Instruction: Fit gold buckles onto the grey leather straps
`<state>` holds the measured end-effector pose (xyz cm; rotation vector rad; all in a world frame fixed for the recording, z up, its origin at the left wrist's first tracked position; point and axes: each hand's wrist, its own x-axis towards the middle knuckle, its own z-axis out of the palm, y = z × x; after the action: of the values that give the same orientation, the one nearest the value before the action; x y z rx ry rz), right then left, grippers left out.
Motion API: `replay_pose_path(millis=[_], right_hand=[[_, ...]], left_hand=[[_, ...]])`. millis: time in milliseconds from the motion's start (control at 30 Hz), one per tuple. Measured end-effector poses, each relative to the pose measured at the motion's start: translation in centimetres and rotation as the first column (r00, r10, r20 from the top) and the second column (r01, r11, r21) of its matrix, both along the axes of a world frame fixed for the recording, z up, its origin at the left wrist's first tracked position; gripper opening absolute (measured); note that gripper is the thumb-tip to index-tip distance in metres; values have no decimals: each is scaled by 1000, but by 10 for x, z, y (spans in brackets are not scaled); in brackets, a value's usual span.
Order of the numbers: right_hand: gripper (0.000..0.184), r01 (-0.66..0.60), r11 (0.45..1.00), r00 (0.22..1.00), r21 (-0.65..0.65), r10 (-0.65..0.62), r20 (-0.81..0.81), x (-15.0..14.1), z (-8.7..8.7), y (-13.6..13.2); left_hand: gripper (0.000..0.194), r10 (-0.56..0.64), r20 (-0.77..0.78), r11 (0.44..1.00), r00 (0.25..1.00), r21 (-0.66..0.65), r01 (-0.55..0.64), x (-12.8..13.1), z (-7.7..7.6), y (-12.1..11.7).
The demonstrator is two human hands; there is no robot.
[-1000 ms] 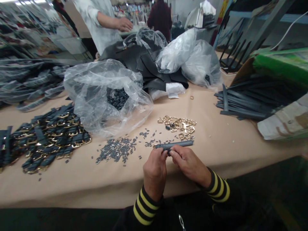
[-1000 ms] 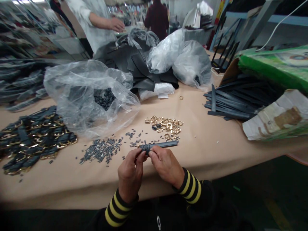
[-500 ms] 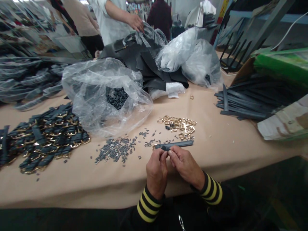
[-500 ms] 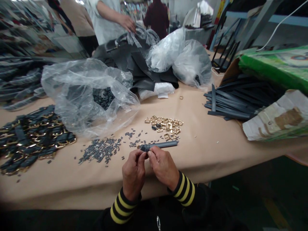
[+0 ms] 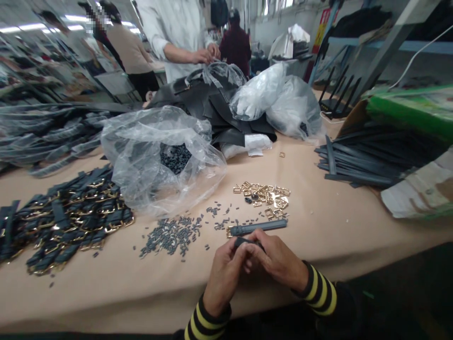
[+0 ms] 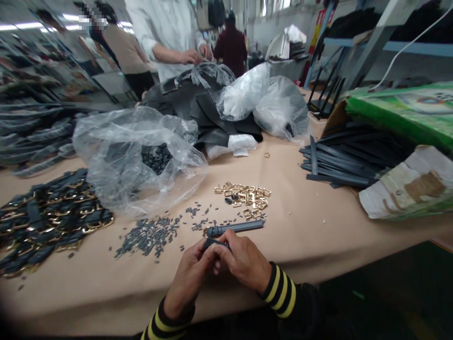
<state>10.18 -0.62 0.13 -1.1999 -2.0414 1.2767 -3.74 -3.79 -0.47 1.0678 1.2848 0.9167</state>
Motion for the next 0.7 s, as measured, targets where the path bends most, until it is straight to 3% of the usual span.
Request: replay_pose_path(millis=[100,200,300,400,500,567,700], right_hand=[[19,-52,999,997,13,52,-59,5,6,6],[20,-169,967,970,-192,128,-208,14,11,13],[23,-206,912,944,-355,89,-318,23,11,22],[25,-108,923,930,-369,-38,-366,31,7,33],[21,15,925,895,-379,-181,-407,37,1,42],[20,58,911,879,-407,-240,-412,40,-2,46],[21,88,879,873,-468,-294,-388,43,-5,47]], left_hand=[[25,98,-26,994,995,48,-97,0,3,2],[24,124,57,989,991,78,-129,-3,9,8],[24,64,70,992,995,101,-71,-11,14,27],[22,-23,-251,966,968,244,87,-20,12,64],[25,84,-666,849,742,437,296,-25,4,108],[26,64,-744,816,665,422,394,-25,-4,132],[14,-5,-751,839,660,356,411,-21,-13,158]])
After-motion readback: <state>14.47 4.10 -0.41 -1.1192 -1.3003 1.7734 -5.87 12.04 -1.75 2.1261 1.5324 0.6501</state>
